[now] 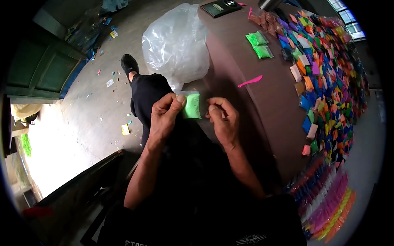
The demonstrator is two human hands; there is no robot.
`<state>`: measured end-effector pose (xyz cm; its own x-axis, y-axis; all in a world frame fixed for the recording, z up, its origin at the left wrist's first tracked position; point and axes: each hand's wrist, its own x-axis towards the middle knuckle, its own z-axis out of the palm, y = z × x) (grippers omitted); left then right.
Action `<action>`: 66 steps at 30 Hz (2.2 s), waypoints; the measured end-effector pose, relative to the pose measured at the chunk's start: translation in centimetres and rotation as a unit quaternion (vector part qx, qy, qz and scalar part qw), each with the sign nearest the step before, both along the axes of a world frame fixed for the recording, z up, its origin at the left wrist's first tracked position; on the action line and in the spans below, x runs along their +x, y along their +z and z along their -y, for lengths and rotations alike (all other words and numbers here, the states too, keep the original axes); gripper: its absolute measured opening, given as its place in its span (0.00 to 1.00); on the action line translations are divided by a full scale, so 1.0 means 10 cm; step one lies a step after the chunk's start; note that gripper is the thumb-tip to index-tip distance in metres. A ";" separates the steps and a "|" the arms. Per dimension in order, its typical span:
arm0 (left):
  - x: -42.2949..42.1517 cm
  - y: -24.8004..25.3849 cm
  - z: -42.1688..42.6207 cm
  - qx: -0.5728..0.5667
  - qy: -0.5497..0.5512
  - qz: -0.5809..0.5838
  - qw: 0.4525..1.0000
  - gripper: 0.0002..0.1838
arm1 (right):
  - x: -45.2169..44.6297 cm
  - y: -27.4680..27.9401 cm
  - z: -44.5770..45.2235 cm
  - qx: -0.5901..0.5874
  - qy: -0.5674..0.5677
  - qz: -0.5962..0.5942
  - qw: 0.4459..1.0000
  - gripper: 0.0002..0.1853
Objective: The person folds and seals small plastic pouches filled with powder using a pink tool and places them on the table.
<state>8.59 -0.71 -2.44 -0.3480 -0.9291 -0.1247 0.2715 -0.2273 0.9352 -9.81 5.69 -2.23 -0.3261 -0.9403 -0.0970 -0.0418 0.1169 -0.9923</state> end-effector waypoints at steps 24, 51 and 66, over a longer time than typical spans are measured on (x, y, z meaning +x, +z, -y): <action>0.03 0.03 0.01 0.021 -0.052 0.074 0.996 0.13 | 0.18 0.02 0.05 -0.058 0.058 0.012 0.997 0.12; -0.08 0.11 -0.05 -0.056 -0.113 0.226 0.966 0.14 | 0.06 -0.10 -0.02 -0.011 0.041 0.046 0.998 0.16; -0.31 0.30 -0.05 -0.033 -0.122 0.219 0.967 0.20 | -0.27 0.10 0.12 -0.029 0.127 -0.005 0.992 0.20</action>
<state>5.53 -0.22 0.60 -0.4856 -0.8365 -0.2541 -0.2092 -0.1710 0.9628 -12.56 4.49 -1.27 -0.0796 -0.9961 -0.0387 -0.0729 0.0445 -0.9963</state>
